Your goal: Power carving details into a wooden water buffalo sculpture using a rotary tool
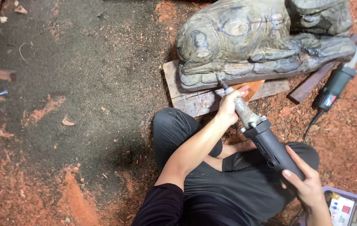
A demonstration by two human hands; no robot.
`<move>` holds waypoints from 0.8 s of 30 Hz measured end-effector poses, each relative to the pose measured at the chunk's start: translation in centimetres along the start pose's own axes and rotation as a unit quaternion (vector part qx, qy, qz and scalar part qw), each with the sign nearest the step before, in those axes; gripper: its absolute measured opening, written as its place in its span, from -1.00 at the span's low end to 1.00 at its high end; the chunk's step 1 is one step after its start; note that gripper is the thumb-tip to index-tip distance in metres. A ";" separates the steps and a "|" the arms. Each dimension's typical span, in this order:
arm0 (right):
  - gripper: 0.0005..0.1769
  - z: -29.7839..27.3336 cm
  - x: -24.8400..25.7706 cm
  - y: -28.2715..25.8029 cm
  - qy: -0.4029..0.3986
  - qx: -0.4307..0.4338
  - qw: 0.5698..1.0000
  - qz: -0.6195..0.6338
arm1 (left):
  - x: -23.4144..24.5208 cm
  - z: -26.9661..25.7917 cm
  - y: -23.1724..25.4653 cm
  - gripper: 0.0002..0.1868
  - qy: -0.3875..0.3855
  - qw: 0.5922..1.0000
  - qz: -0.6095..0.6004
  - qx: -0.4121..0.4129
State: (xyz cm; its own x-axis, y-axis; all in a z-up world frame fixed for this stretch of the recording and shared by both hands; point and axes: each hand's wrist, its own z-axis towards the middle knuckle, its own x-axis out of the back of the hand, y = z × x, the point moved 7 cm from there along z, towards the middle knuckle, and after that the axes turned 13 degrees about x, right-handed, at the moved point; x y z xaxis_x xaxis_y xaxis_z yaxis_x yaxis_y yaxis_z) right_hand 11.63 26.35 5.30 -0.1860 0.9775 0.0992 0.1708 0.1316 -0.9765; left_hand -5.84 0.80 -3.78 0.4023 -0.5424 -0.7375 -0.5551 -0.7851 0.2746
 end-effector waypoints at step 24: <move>-0.12 -1.4 -5.4 5.1 0.015 0.004 0.985 0.174 | 4.3 -2.2 1.3 -0.46 0.093 0.992 0.077 -0.036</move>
State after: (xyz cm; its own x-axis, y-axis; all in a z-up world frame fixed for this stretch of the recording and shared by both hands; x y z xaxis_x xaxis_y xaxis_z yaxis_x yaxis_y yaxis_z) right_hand 14.83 21.99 0.08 -0.0898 0.9675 -0.2365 0.2112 -0.2136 -0.9538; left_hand -3.26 -3.21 -5.25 0.4473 -0.6978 -0.5594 -0.5695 -0.7045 0.4235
